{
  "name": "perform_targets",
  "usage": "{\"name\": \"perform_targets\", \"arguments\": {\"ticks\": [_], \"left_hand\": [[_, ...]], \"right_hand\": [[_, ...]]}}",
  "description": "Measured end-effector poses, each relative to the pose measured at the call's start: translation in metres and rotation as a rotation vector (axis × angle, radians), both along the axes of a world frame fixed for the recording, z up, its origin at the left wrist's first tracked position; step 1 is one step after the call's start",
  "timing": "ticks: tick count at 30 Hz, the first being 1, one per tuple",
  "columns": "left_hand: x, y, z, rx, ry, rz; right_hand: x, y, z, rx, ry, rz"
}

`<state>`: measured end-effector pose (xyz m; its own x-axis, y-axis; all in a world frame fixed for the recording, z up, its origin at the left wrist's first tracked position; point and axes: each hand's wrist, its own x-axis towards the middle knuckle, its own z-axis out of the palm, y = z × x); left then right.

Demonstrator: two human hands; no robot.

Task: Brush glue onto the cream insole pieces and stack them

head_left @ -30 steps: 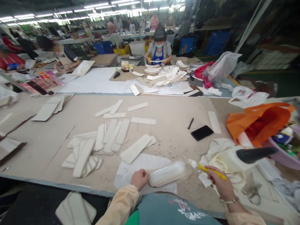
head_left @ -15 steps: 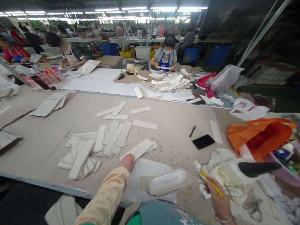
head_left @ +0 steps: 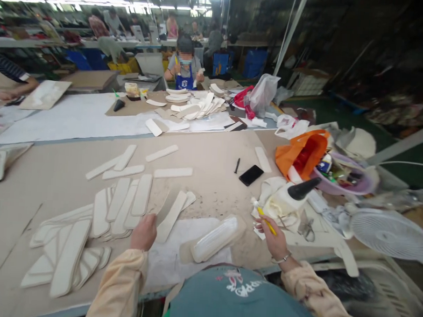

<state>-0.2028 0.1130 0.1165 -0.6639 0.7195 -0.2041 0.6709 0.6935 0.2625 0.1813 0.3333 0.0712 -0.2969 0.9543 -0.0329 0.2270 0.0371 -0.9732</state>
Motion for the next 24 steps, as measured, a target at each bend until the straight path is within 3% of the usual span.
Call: {"name": "perform_targets", "arguments": {"ticks": [5,8,11,15,20,24], "left_hand": [[0.061,0.016,0.016,0.158,-0.246,-0.213],[0.104,0.029,0.012,0.205,-0.416,-0.288],[0.134,0.037,0.003,0.246,-0.566,-0.285],[0.147,0.033,-0.016,0.288,-0.749,-0.159],[0.148,0.003,-0.042,0.308,-0.977,0.144],[0.152,-0.014,-0.057,0.343,-1.020,0.371]], "right_hand": [[-0.011,0.001,0.009,-0.082,0.136,0.051],[-0.027,-0.002,0.019,-0.118,0.199,0.131],[-0.037,-0.008,0.023,-0.079,0.112,0.184],[-0.034,-0.016,0.015,-0.071,-0.005,0.225],[-0.023,-0.021,-0.011,-0.038,-0.069,0.142],[-0.022,-0.022,-0.024,-0.014,-0.143,0.110]]}}
